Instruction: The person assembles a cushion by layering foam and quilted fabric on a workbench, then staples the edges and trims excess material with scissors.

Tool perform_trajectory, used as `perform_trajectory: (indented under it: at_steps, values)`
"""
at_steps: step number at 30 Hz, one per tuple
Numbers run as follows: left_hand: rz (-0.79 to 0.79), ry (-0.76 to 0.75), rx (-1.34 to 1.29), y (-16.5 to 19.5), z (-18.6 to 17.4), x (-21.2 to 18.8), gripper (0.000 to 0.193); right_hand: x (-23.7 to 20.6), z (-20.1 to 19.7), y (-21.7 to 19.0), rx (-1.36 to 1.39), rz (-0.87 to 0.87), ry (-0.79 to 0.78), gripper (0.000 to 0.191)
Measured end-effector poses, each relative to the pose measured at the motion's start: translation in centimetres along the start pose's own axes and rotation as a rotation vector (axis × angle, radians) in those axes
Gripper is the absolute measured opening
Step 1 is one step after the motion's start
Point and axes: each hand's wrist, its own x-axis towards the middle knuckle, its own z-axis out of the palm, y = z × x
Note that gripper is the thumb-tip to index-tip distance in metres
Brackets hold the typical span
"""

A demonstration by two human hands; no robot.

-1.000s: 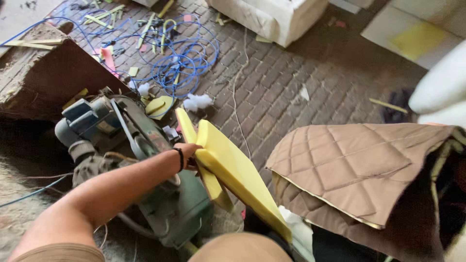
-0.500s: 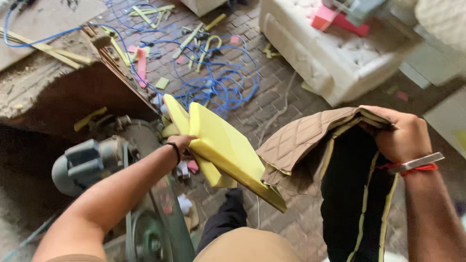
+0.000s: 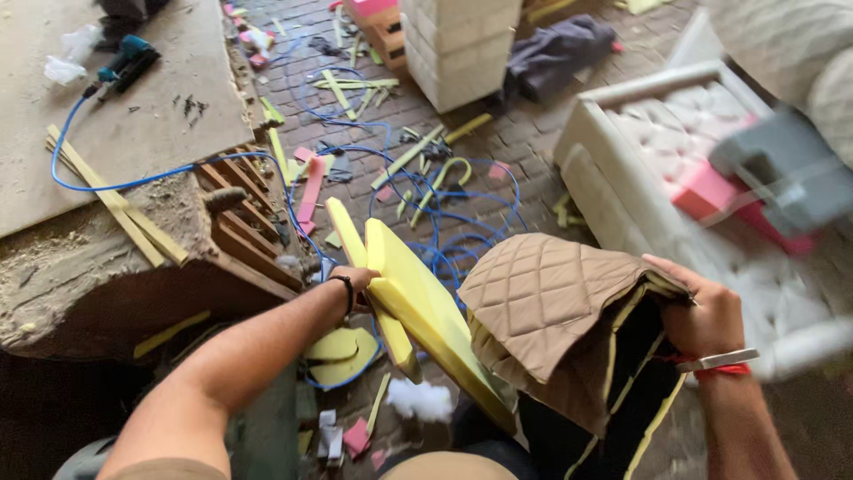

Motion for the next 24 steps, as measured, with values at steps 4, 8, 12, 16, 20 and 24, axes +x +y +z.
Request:
perform_trajectory:
  at_steps: [4, 8, 12, 16, 20, 24]
  values:
    - [0.036, 0.026, -0.159, 9.8, 1.9, 7.0, 0.032, 15.9, 8.3, 1.9, 0.049, -0.102, -0.042, 0.045]
    - [0.0, 0.057, -0.153, 18.8, 2.2, 10.6, 0.03, 28.9, 19.8, 0.2, 0.105, -0.091, -0.187, 0.051]
    - [0.034, 0.092, -0.113, 28.9, 0.8, 14.2, 0.043, 38.4, 33.1, -4.3, 0.153, -0.079, -0.328, 0.031]
    - [0.013, 0.049, 0.027, 36.3, 0.3, 21.5, 0.065, 44.2, 44.2, -6.8, 0.187, 0.041, -0.465, 0.033]
    - [-0.073, -0.094, 0.021, 43.0, -1.3, 33.4, 0.081, 50.2, 54.8, -8.7, 0.209, -0.031, -0.366, 0.045]
    - [-0.053, -0.096, 0.148, 50.3, -3.8, 45.6, 0.077, 59.3, 64.4, -12.1, 0.102, 0.205, -0.459, 0.044]
